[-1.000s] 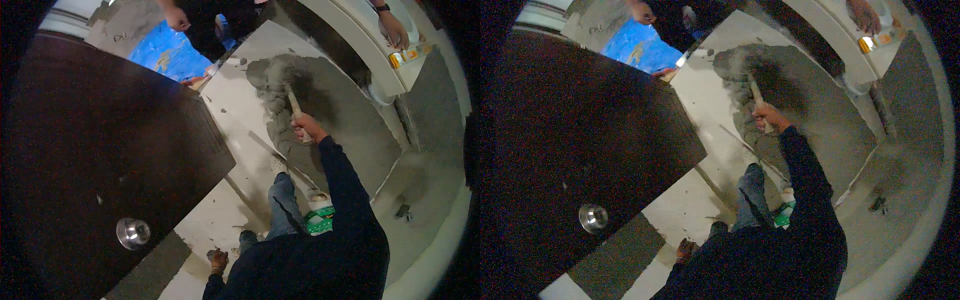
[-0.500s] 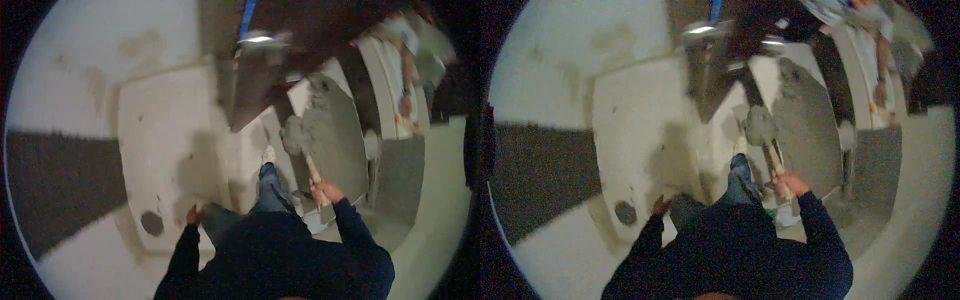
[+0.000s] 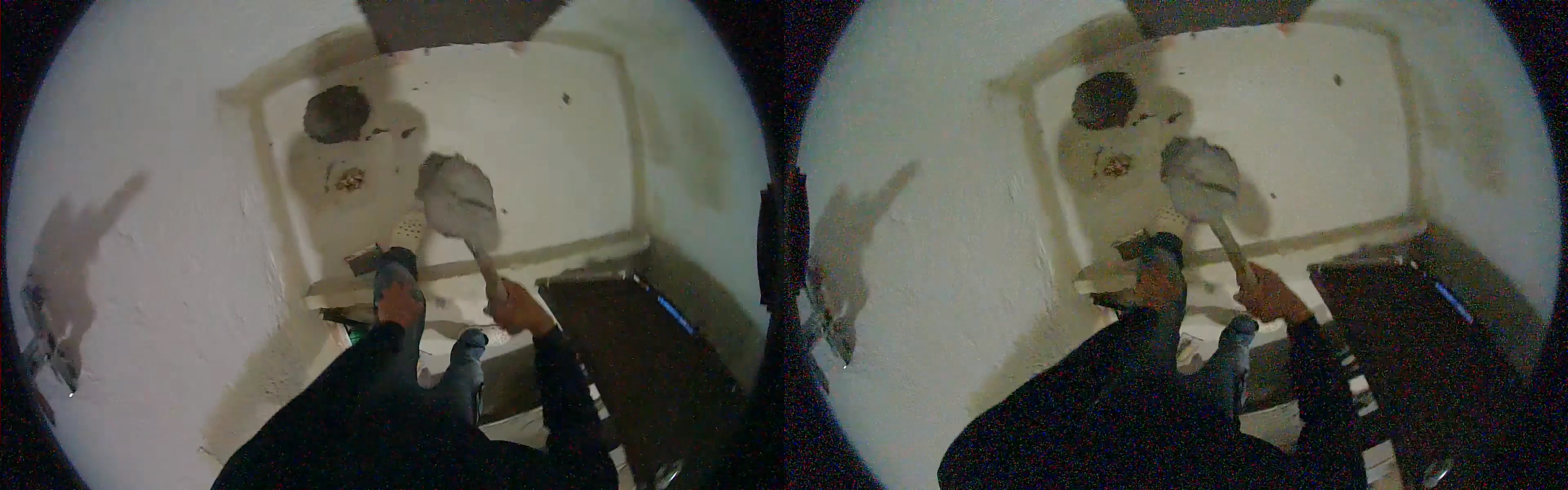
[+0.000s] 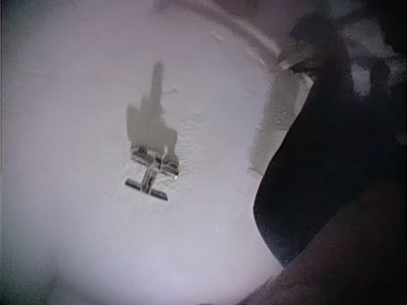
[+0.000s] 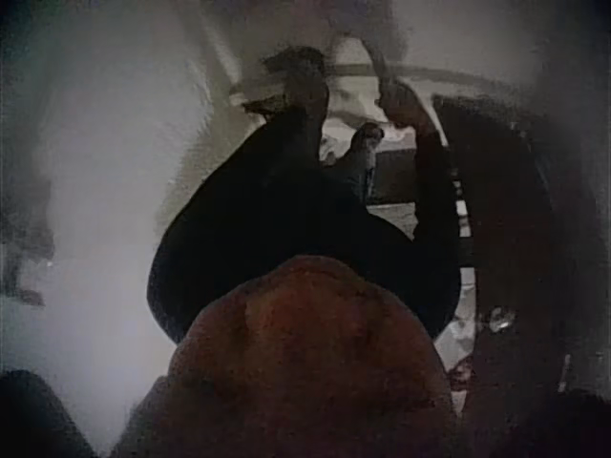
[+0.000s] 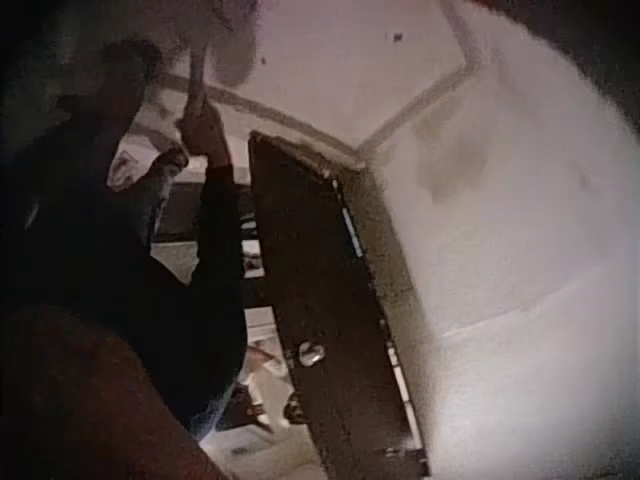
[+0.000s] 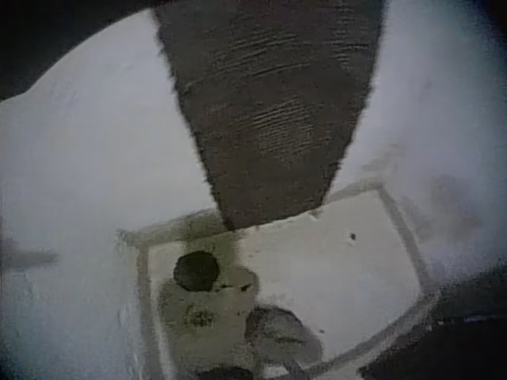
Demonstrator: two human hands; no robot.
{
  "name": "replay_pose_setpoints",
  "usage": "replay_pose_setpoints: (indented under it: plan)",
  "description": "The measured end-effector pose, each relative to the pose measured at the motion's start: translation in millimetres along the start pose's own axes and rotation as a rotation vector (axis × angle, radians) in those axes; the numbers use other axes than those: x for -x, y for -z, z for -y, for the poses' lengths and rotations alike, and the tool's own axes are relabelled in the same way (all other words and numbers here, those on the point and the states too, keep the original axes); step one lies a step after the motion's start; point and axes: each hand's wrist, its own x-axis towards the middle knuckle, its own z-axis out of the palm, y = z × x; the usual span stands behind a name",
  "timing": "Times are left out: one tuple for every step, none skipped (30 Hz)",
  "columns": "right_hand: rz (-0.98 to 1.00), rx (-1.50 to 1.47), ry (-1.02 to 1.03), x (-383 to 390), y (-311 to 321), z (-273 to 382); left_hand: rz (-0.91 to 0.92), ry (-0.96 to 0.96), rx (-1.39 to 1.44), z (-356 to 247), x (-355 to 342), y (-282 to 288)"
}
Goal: The person spreads mortar on a tile using a trowel, applies mortar to a wall surface, and smooths the mortar across the tile.
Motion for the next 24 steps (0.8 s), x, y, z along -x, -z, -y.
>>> replay_pose_setpoints:
  plan:
    - [-0.054,0.308,0.063,-39.0,10.0,55.2,0.014,0.069,0.050,6.1,8.5,22.5]
    - [0.051,0.127,-0.060,-66.9,22.6,52.9,0.041,0.113,0.109,3.0,10.8,24.0]
    - [0.076,0.188,0.017,-102.9,27.9,63.8,-0.035,0.150,0.134,4.2,6.9,28.6]
    - [0.117,0.204,0.029,-132.6,24.1,91.2,-0.043,0.194,0.146,13.5,5.7,30.4]
    - [0.093,0.299,0.134,-162.4,15.8,117.0,0.007,0.224,0.144,23.9,4.1,27.1]
    - [0.062,0.390,0.222,-196.1,5.2,135.1,0.051,0.246,0.156,45.9,-14.6,21.8]
    - [0.054,0.408,0.209,-241.5,4.3,143.0,0.079,0.229,0.169,38.9,-23.1,23.2]
    - [-0.078,0.568,0.356,-292.1,1.8,144.5,0.024,0.224,0.219,43.4,-43.0,27.5]
    - [-0.170,0.707,0.503,-332.6,-12.4,133.0,-0.009,0.259,0.262,47.0,-41.8,29.1]
    - [-0.248,0.720,0.546,-370.1,-28.2,128.4,0.006,0.274,0.266,53.1,-42.9,43.1]
    - [-0.347,0.752,0.589,-410.3,-32.8,128.7,0.095,0.258,0.322,53.1,-52.6,65.2]
    - [-0.512,0.772,0.710,-455.9,-36.8,121.6,0.180,0.239,0.375,54.2,-62.0,75.3]
    - [-0.668,0.770,0.836,-498.9,-49.4,117.2,0.182,0.244,0.379,59.5,-64.4,57.4]
    - [-0.612,0.856,0.780,-535.3,-60.3,127.5,0.056,0.236,0.352,63.3,-64.1,29.1]
    - [-0.552,0.946,0.717,-560.9,-70.1,133.5,-0.063,0.226,0.327,64.9,-62.3,9.6]
    - [-0.539,0.950,0.715,-579.0,-82.8,144.2,-0.056,0.234,0.335,66.9,-64.3,6.1]
    - [-0.531,1.003,0.531,-591.2,-98.0,157.1,0.007,0.244,0.365,68.4,-64.0,5.2]
    - [-0.533,1.058,0.347,-595.5,-99.6,166.4,0.063,0.242,0.399,66.2,-66.3,7.3]
    - [-0.539,1.064,0.350,-591.9,-102.8,161.3,0.057,0.237,0.403,69.0,-67.1,11.2]
    - [-0.559,0.976,0.385,-578.7,-105.9,147.4,0.064,0.231,0.417,69.6,-67.9,15.4]
    - [-0.578,0.890,0.423,-564.9,-107.1,136.9,0.068,0.224,0.432,68.8,-69.9,18.2]
    - [-0.579,0.890,0.434,-549.0,-116.5,137.0,0.058,0.228,0.432,73.8,-69.2,10.1]
    - [-0.548,0.792,0.463,-528.3,-136.9,141.1,0.081,0.258,0.414,84.8,-61.3,-7.6]
    - [-0.523,0.703,0.486,-512.8,-145.7,147.7,0.105,0.276,0.402,89.7,-56.0,-16.4]
